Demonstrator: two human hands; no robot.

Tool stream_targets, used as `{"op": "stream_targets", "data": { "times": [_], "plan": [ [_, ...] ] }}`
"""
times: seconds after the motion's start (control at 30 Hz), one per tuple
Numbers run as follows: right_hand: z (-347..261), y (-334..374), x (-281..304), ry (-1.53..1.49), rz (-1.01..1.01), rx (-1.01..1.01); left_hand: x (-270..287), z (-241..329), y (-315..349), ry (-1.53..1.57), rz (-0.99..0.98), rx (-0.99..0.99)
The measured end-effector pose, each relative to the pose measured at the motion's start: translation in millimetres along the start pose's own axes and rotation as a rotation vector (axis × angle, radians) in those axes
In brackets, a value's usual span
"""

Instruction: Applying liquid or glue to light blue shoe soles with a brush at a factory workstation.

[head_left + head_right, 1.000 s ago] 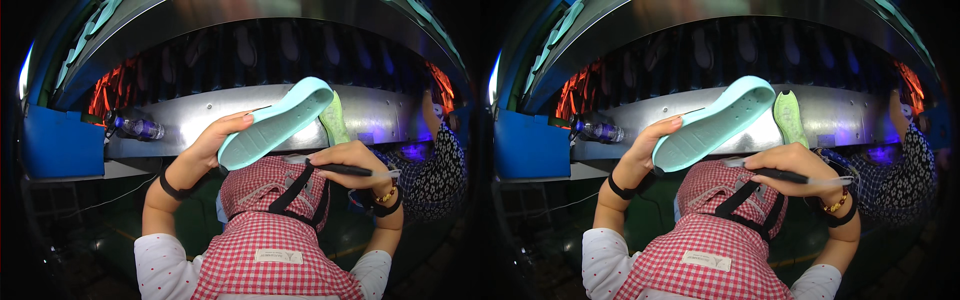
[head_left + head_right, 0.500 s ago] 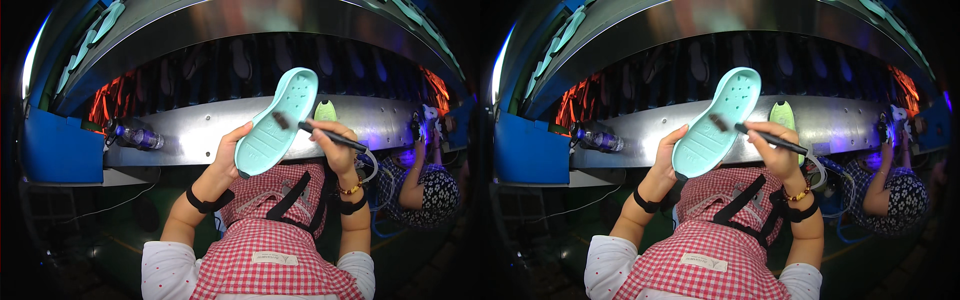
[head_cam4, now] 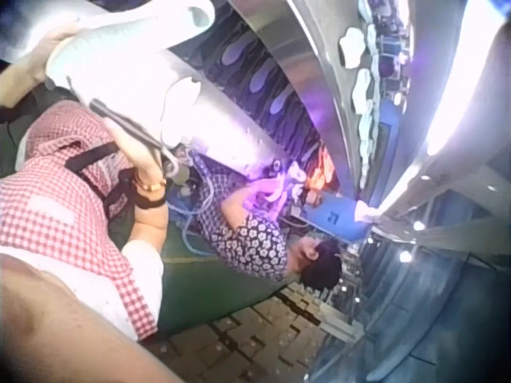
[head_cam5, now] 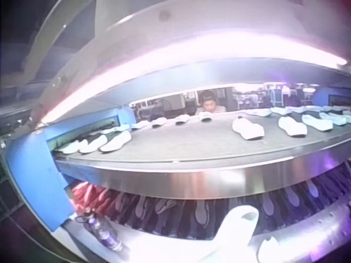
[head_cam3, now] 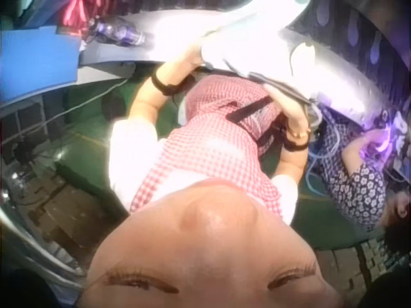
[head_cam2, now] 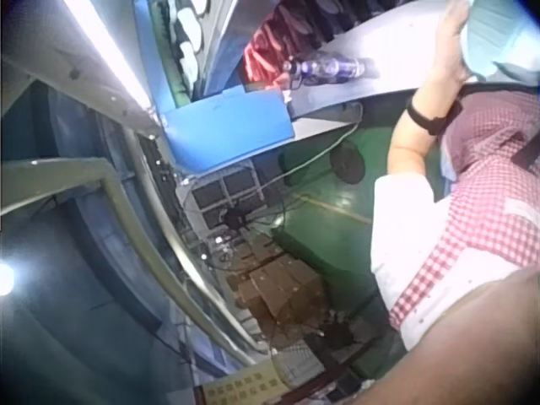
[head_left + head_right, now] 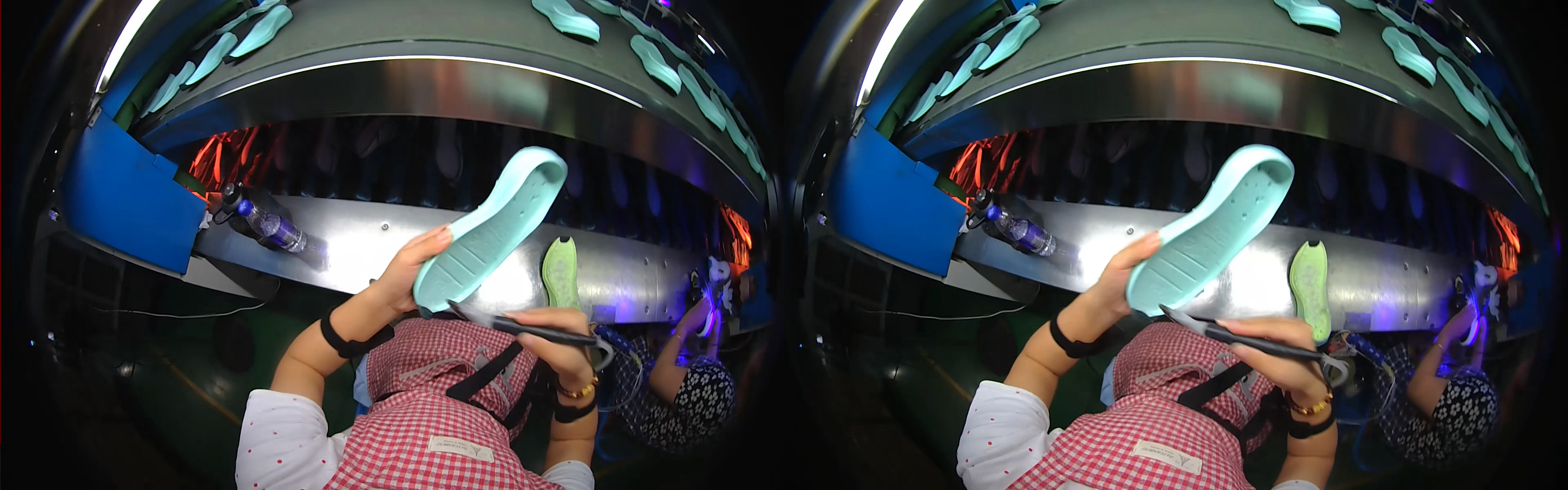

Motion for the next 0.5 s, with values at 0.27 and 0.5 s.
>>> {"op": "stream_targets", "data": {
  "times": [0.27, 0.5],
  "plan": [
    [16, 14, 11, -0.578, 0.439, 0.13, -71, 205, -33, 0.114, -0.376, -0.531],
    [24, 34, 41, -0.682, 0.651, 0.02, -100, 218, -97, -0.191, 0.117, -1.023]
  ]
}}
Point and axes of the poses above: each hand's wrist, its own y-axis away from the middle knuckle, its own x-axis out of the back of the hand, z = x × y, the point moved 2 cm from there along -y, towards the middle knuckle, and after that the axes turned 1 degree about y, right-handed, at the moved point
